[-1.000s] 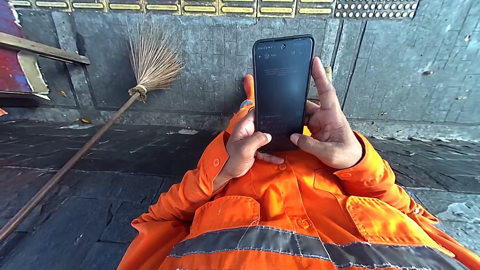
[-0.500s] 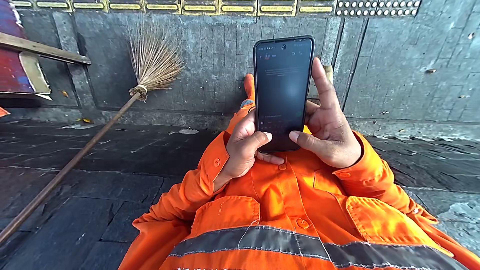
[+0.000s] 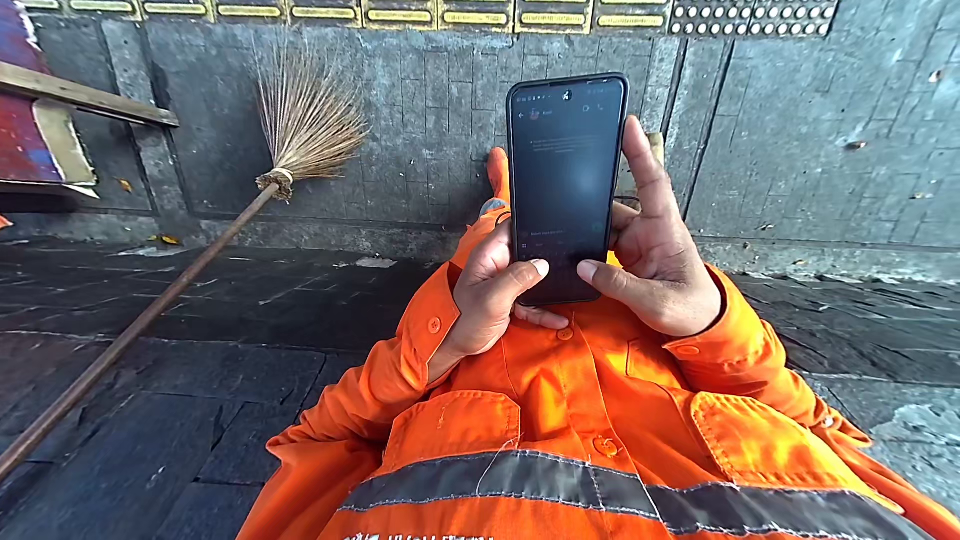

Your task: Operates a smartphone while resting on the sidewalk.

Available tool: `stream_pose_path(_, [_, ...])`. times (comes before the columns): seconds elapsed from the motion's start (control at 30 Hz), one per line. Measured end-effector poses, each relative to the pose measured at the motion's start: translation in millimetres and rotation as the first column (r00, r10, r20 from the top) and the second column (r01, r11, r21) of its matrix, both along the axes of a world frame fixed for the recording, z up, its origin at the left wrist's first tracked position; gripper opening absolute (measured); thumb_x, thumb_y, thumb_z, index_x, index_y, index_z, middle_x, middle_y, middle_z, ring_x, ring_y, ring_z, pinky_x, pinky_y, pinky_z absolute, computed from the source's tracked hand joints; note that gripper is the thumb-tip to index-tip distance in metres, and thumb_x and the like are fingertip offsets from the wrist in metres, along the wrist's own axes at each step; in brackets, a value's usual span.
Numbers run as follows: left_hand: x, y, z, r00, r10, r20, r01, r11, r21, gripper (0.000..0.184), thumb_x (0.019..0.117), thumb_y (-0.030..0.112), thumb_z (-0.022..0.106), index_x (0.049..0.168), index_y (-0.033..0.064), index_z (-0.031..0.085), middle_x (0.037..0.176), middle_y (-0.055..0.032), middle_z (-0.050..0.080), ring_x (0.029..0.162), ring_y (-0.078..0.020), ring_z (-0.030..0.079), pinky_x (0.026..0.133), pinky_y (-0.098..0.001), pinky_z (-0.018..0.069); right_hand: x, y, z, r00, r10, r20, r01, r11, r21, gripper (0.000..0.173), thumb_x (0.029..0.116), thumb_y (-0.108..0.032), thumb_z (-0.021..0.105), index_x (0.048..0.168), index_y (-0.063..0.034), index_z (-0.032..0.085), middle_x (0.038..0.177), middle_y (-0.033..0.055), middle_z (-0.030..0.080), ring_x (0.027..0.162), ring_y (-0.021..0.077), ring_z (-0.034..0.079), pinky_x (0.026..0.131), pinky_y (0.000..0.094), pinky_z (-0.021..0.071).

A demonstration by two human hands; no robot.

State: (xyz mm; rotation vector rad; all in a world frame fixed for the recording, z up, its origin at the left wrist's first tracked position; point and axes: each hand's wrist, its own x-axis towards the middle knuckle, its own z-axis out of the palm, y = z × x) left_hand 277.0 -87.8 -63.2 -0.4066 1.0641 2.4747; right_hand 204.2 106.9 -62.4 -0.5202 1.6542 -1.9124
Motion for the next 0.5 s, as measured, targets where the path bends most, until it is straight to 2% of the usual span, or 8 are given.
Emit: stream_pose_path(0.5, [1.8,1.8,1.3,1.000,-0.007,-0.002,0.007,1.000,-0.007,0.037,0.1014,-0.002,0.037,0.134,0.0102,0.048,0.111,-0.0143,0.071,0.084,-0.0252,0.077,0.059,-0.0404,0.0660,3.8,1.3,0.5,1.000,-0.014,-0.008,0.014,1.000,-0.006,0.108,0.0767,0.012,0.054,0.162,-0.0073,-0.009,0.138,0.0174,0.058,0.116,0.0261,0.068,0.094,0.0422,0.0621])
